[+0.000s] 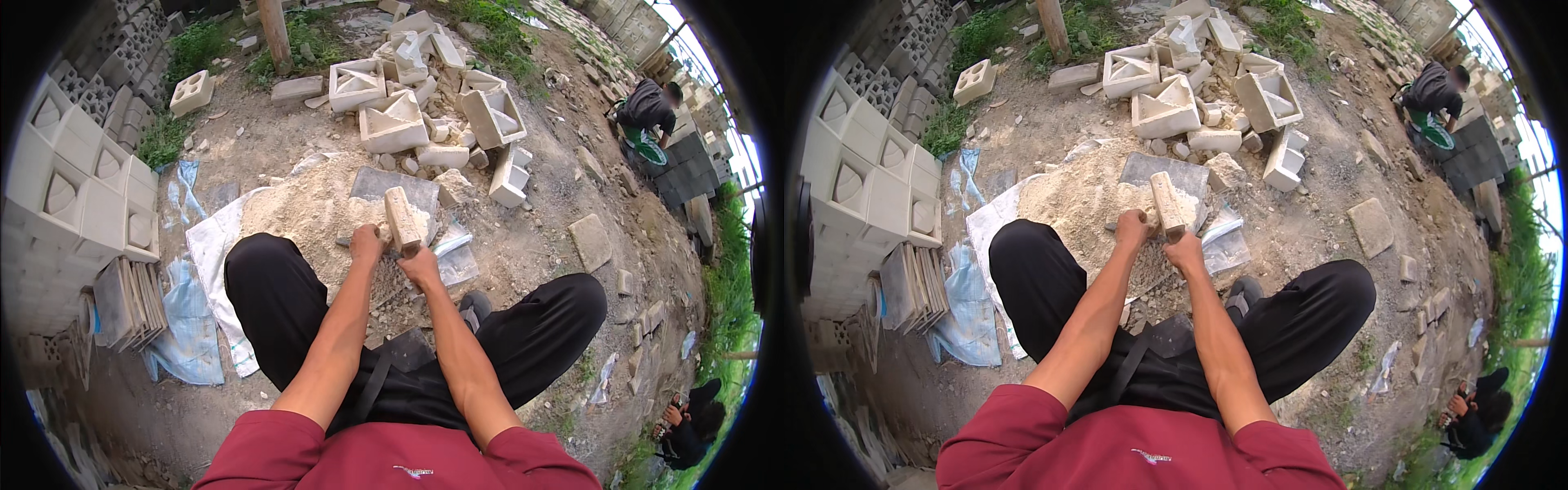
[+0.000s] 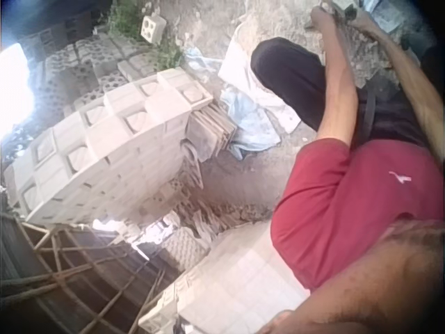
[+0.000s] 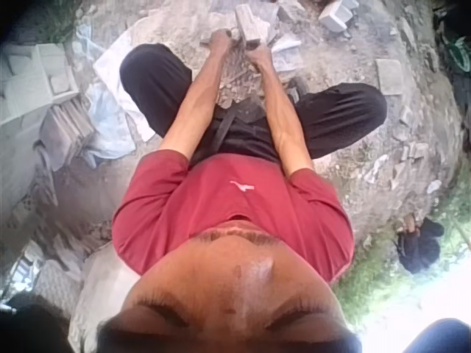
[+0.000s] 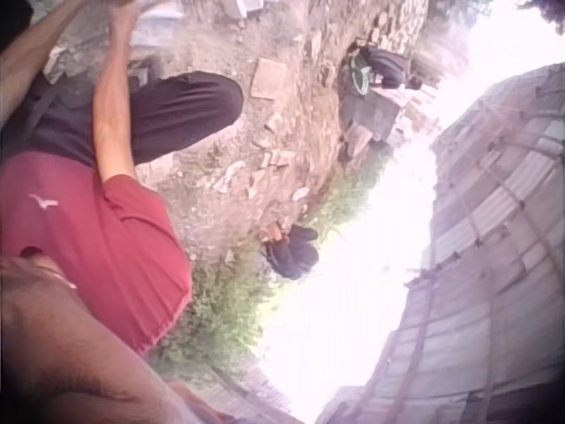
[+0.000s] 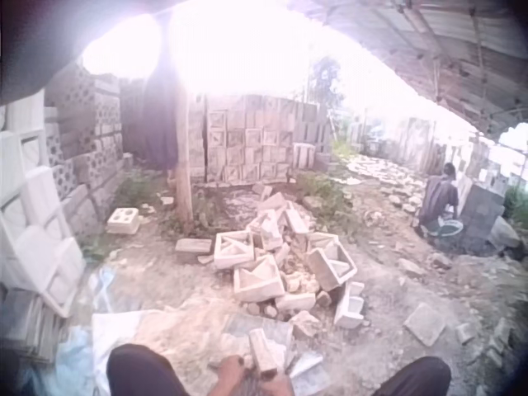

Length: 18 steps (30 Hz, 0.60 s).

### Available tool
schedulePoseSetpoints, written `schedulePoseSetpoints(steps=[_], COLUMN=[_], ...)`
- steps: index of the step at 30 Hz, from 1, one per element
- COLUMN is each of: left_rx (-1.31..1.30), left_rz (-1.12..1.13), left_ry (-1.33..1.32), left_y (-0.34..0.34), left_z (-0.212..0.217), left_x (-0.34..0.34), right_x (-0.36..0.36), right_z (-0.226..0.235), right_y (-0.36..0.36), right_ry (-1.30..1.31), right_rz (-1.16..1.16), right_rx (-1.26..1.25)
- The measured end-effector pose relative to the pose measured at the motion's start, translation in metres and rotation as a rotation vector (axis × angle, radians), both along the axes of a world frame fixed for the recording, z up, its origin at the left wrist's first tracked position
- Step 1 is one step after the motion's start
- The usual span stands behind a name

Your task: The person shapes a stone block using a small hammer and a chisel. The person repeatedly strikes the edge of the block to remove material, occasionally brushing away the resulting dust and stone fragments by hand.

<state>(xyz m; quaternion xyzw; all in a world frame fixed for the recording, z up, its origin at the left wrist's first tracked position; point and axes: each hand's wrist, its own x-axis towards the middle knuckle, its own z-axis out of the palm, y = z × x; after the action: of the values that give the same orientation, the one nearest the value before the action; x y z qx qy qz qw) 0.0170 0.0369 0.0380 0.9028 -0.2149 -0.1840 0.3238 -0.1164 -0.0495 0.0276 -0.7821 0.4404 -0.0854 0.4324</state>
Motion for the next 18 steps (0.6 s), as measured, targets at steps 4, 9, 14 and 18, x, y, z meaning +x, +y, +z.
schedulePoseSetpoints(steps=[4,9,14,18], left_rx=[0.04,0.029,0.025,0.102], left_rz=[0.01,-0.048,-0.025,0.003], left_ry=[-0.032,-0.074,-0.02,0.05], left_y=[0.008,0.006,0.001,0.009], left_z=[-0.017,-0.011,0.001,-0.011], left_x=[0.011,0.005,0.001,0.009], right_x=[0.026,0.024,0.0,0.024], right_z=[0.037,0.034,-0.002,0.031], right_y=[0.006,0.007,0.002,0.007], right_ry=[-0.211,-0.101,0.05,-0.115], right_rz=[-0.02,-0.026,0.004,0.007], right_rx=[-0.021,-0.118,-0.013,0.073])
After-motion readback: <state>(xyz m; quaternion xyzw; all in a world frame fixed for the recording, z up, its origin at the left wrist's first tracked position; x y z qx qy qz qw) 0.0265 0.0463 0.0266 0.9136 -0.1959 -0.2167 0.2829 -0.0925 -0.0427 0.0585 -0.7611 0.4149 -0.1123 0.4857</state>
